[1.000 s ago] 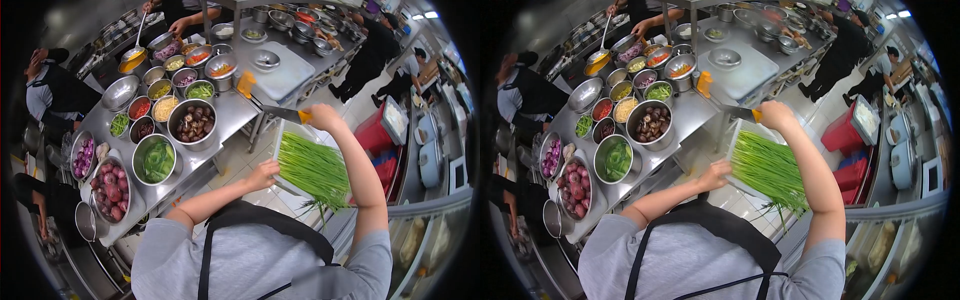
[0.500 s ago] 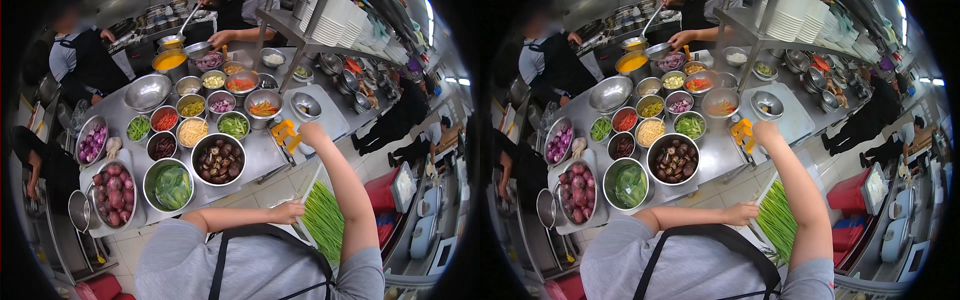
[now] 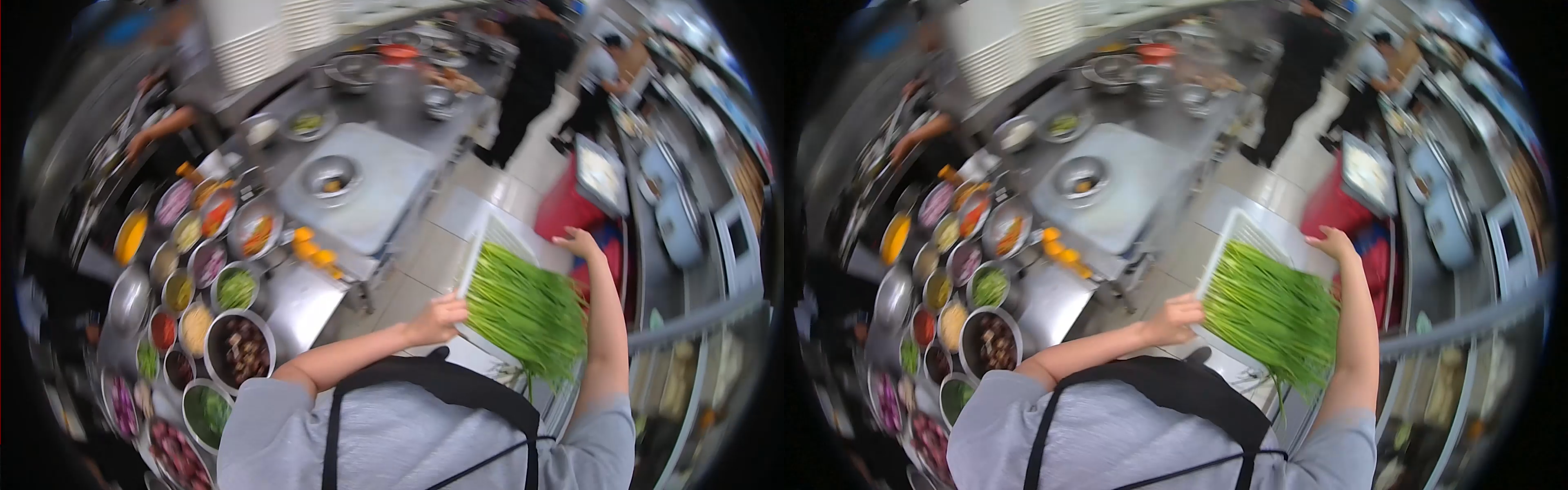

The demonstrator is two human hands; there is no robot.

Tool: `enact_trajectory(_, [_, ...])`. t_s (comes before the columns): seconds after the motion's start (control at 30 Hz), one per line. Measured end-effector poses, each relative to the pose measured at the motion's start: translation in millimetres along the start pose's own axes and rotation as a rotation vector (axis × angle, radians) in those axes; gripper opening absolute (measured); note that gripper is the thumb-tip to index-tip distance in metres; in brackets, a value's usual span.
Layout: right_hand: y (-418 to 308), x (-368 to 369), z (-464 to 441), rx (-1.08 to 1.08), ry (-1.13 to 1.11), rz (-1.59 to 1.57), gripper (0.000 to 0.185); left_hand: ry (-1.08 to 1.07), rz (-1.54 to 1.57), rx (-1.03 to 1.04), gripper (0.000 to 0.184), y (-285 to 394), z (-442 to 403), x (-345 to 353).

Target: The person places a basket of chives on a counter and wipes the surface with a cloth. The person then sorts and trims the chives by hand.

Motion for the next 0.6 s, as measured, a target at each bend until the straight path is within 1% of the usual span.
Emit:
enact_trajectory(0.07, [79, 11, 5, 0.080, -0.092, -0.089, 0.078, -0.069, 0.023, 0.038, 0.019, -12, -28, 21])
enact_trajectory(0.13, [135, 14, 17, 0.231, -0.267, -0.161, 0.066, -0.098, 0.015, 0.096, 0.019, -28, -54, 49])
enact_trajectory(0.17, [159, 14, 21, 0.284, -0.258, -0.171, 0.066, -0.133, 0.054, 0.111, 0.019, -36, -69, 63])
enact_trajectory(0.23, [197, 26, 38, 0.482, -0.398, -0.525, 0.041, -0.141, 0.085, 0.106, 0.020, -49, -93, 87])
enact_trajectory(0.27, [212, 29, 44, 0.518, -0.392, -0.538, 0.041, -0.169, 0.111, 0.110, 0.020, -56, -106, 102])
enact_trajectory(0.33, [222, 25, 48, 0.537, -0.255, -0.911, 0.020, -0.180, 0.140, 0.118, 0.021, -71, -129, 129])
enact_trajectory(0.37, [226, 20, 47, 0.549, -0.234, -1.012, 0.022, -0.178, 0.142, 0.151, 0.022, -78, -139, 143])
enact_trajectory(0.4, [234, 23, 44, 0.577, -0.227, -1.022, 0.022, -0.200, 0.160, 0.149, 0.022, -85, -145, 156])
enact_trajectory(0.47, [257, 27, 28, 0.623, -0.105, -1.123, 0.026, -0.215, 0.126, 0.169, 0.022, -99, -159, 179])
enact_trajectory(0.5, [281, 42, 17, 0.629, -0.081, -1.024, 0.035, -0.233, 0.134, 0.166, 0.023, -104, -168, 189])
enact_trajectory(0.53, [301, 58, 3, 0.646, -0.069, -1.028, 0.035, -0.247, 0.148, 0.173, 0.023, -112, -177, 200])
enact_trajectory(0.6, [330, 75, -20, 0.483, 0.123, -0.628, 0.041, -0.284, 0.154, 0.216, 0.022, -129, -196, 222])
Point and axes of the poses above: each hand's wrist, its own z-axis away from the middle knuckle, its own x-axis out of the palm, y = z × x, the point moved 2 cm from there along -z, towards the middle knuckle, and after that the axes turned 12 degrees about y, right-handed, at the moved point
